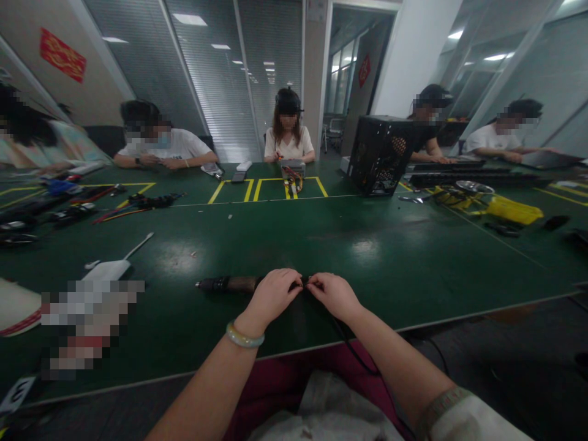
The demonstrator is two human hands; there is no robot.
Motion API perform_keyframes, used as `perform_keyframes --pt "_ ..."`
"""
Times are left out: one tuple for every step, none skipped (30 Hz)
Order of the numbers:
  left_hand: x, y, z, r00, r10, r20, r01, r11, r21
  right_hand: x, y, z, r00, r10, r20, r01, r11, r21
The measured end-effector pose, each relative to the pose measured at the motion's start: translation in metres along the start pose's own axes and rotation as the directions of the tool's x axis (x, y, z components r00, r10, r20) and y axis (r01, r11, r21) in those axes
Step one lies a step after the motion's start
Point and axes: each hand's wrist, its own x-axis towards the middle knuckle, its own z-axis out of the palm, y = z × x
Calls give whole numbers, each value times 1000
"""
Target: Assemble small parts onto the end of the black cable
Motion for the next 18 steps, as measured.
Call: perform_keyframes --pt "0 0 0 1000 2 0 -2 1000 1 0 0 0 1000 4 -2 -4 1000 -2" --pt "0 0 0 1000 2 0 -2 1000 3 0 0 0 1000 10 -2 -10 1000 -1" --pt "0 0 0 1000 3 -1 -3 1000 6 0 0 1 1000 16 1 -16 1000 2" --pt "0 1 0 1000 3 -4 -3 1000 12 0 0 1 1000 21 5 -22 1000 8" --pt "0 1 1 1000 1 -6 -1 1000 20 0 0 1 1000 26 9 -26 1000 15" --pt "1 1 1 1000 -2 -8 3 1000 29 1 0 1 1000 27 11 -27 999 22" --pt "1 2 1 1000 -6 -9 7 999 39 1 0 1 1000 25 13 -26 999 28" --pt "1 2 1 1000 -9 -11 10 999 48 1 0 1 1000 22 14 -23 999 34" --pt "1 2 1 1000 -10 -12 10 998 55 1 0 0 1000 19 16 -19 999 40" --pt "2 3 1 1000 -8 -12 9 998 62 1 0 0 1000 16 19 -16 999 45" --pt "2 3 1 1000 -5 -14 6 998 67 1 0 0 1000 14 20 -15 999 50" --pt "2 4 1 1000 -3 -16 4 997 71 1 0 0 1000 15 20 -16 998 53" --pt "2 4 1 1000 0 -18 2 997 75 1 -1 -1 1000 17 17 -18 998 55" --pt "1 4 1 1000 0 -21 1 997 80 1 -1 -1 1000 20 15 -21 998 55" --pt "1 4 1 1000 1 -24 1 996 85 1 -2 -1 1000 23 15 -24 998 53" --pt "1 4 1 1000 1 -27 1 996 90 0 -2 -1 1000 23 17 -24 998 50" --pt "1 4 1 1000 1 -29 2 995 95 0 -3 -2 1000 22 20 -22 999 47" --pt "1 4 1 1000 1 -30 2 995 99 0 -3 -2 1000 16 25 -17 999 44"
